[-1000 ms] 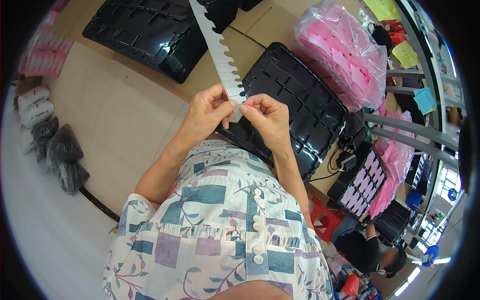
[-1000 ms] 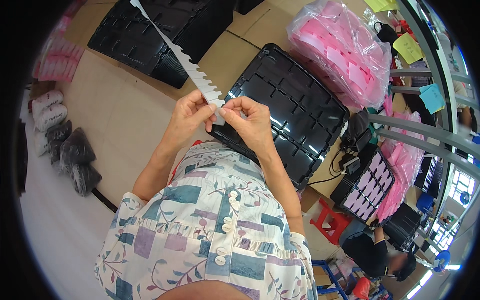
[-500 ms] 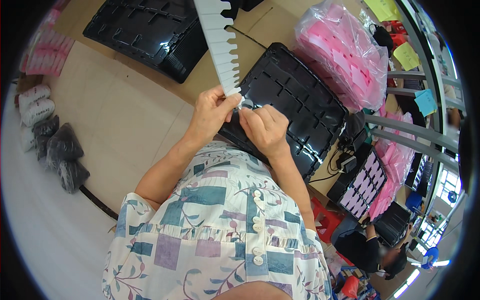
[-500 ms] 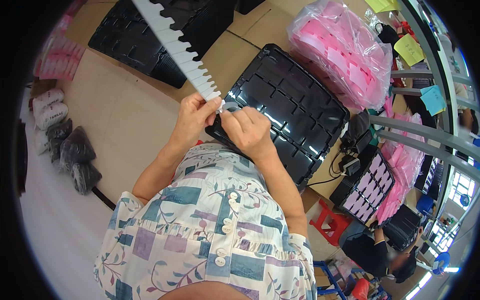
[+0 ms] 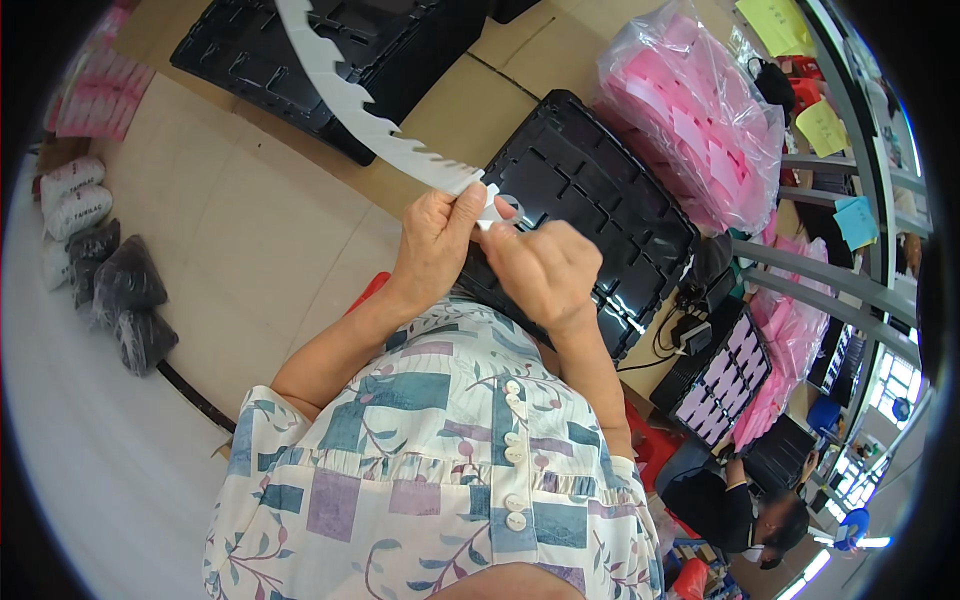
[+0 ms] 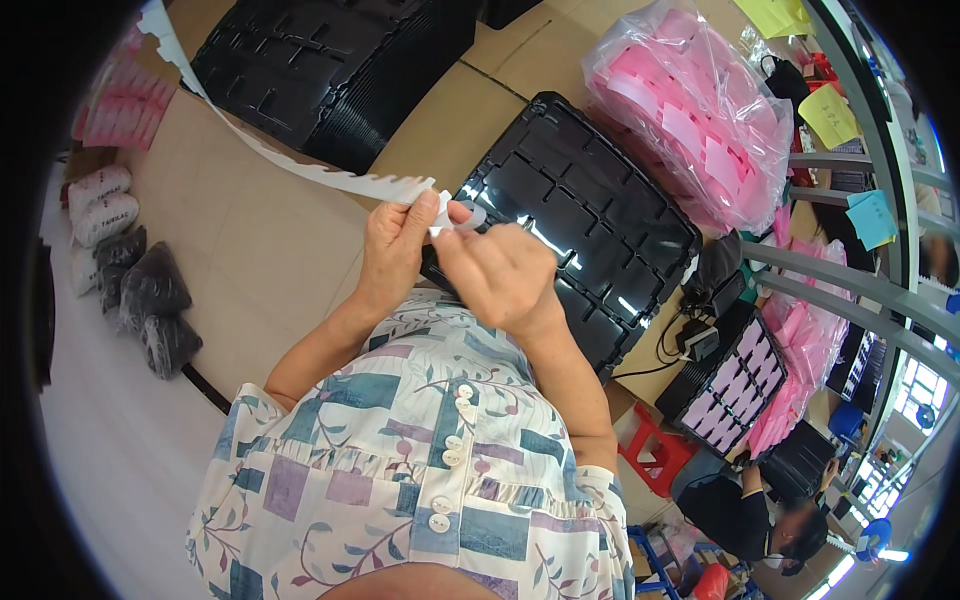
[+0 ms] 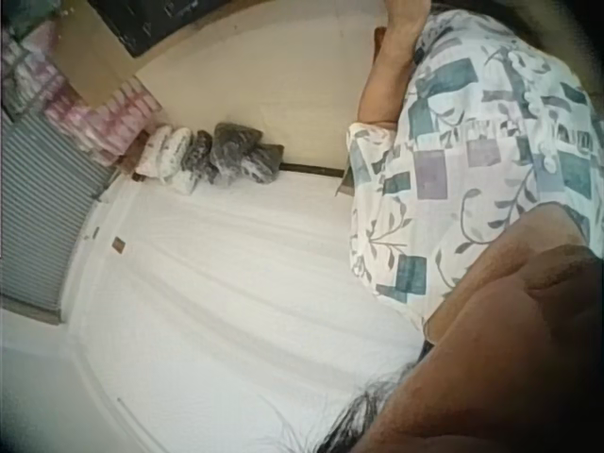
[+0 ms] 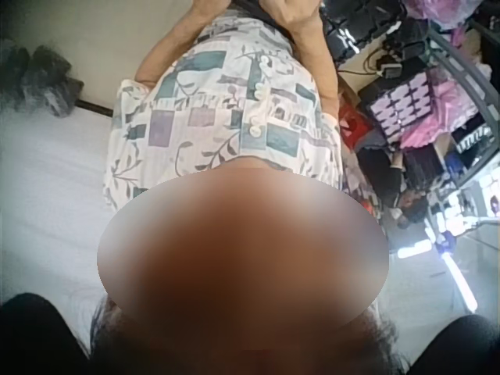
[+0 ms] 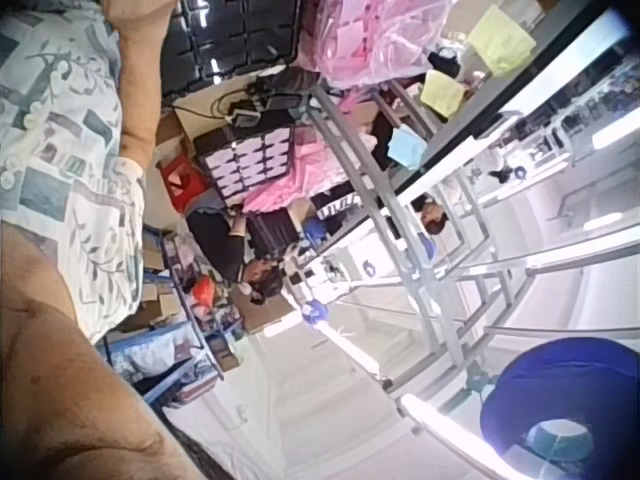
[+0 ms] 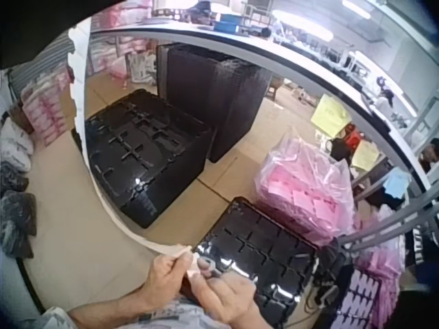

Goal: The person places pink plastic inserts into black plastic trays and secures them by applying adhesive labels. The person repeatedly picks up a pink insert, fits it into a black tray, and then applies a label from a strip to the tray's surface.

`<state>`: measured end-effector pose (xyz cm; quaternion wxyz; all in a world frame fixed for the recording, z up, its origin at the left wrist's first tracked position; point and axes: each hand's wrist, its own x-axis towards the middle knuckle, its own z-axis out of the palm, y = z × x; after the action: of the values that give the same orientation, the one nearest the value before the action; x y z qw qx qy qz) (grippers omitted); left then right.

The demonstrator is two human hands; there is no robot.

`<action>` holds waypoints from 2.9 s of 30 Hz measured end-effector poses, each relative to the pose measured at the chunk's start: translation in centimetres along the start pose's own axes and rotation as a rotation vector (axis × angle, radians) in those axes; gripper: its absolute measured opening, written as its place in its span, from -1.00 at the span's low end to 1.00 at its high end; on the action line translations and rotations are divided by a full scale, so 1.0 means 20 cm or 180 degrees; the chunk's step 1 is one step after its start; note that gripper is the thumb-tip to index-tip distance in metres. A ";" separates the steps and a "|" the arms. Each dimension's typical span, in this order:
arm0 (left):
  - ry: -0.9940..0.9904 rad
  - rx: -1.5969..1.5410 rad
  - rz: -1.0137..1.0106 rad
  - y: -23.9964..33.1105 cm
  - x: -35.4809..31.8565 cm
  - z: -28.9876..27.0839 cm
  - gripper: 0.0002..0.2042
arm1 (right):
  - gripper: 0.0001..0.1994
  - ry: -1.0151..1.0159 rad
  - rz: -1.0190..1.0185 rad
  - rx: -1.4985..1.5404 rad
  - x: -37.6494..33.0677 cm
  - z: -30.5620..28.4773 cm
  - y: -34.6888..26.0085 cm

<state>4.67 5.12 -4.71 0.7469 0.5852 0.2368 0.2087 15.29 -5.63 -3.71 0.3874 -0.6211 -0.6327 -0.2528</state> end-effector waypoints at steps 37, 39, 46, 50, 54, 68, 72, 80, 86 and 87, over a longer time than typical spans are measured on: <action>0.0257 0.1723 -0.0537 -0.34 -0.15 -0.35 -0.85 | -0.81 -0.2270 0.2363 -0.0466 -0.23 0.24 1.01; 0.0225 0.1673 -0.0547 -0.33 -0.14 -0.33 -0.85 | -0.80 -0.2241 0.2495 -0.0502 -0.24 0.24 1.02; 0.0005 0.1658 -0.0632 -0.24 -0.07 -0.22 -0.84 | -0.85 -0.2328 0.2117 -0.0698 -0.27 0.27 1.03; -0.0010 0.1824 -0.0097 -0.27 -0.04 -0.19 -0.85 | -0.85 -0.2146 0.1589 -0.1056 -0.31 0.34 1.01; -0.0216 0.1942 0.0059 -0.27 -0.01 -0.17 -0.84 | -0.85 -0.2226 0.1300 -0.0870 -0.29 0.32 1.06; -0.0409 0.1016 -0.0714 -0.38 -0.02 -0.17 -0.79 | -0.87 -0.1964 0.1551 -0.0986 -0.32 0.35 1.01; -0.0365 0.0717 -0.1081 -0.38 -0.01 -0.19 -0.79 | -0.87 -0.2174 0.1383 -0.0818 -0.32 0.34 0.98; -0.0004 -0.0250 -0.0989 -0.39 0.00 -0.17 -0.84 | -0.91 0.0259 0.4262 0.2626 -0.40 0.10 1.05; -0.0189 -0.0238 -0.1174 -0.21 0.11 -0.10 -0.86 | -0.96 0.0640 0.4815 0.4731 -0.48 -0.03 0.64; -0.0217 -0.0380 -0.1196 -0.21 0.14 -0.09 -0.87 | -0.94 0.0388 0.4918 0.4911 -0.49 -0.01 0.58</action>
<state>5.95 7.13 -9.37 0.8137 0.4922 0.3036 0.0594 26.08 -10.35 -13.28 0.7572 -0.4270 -0.0402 0.4927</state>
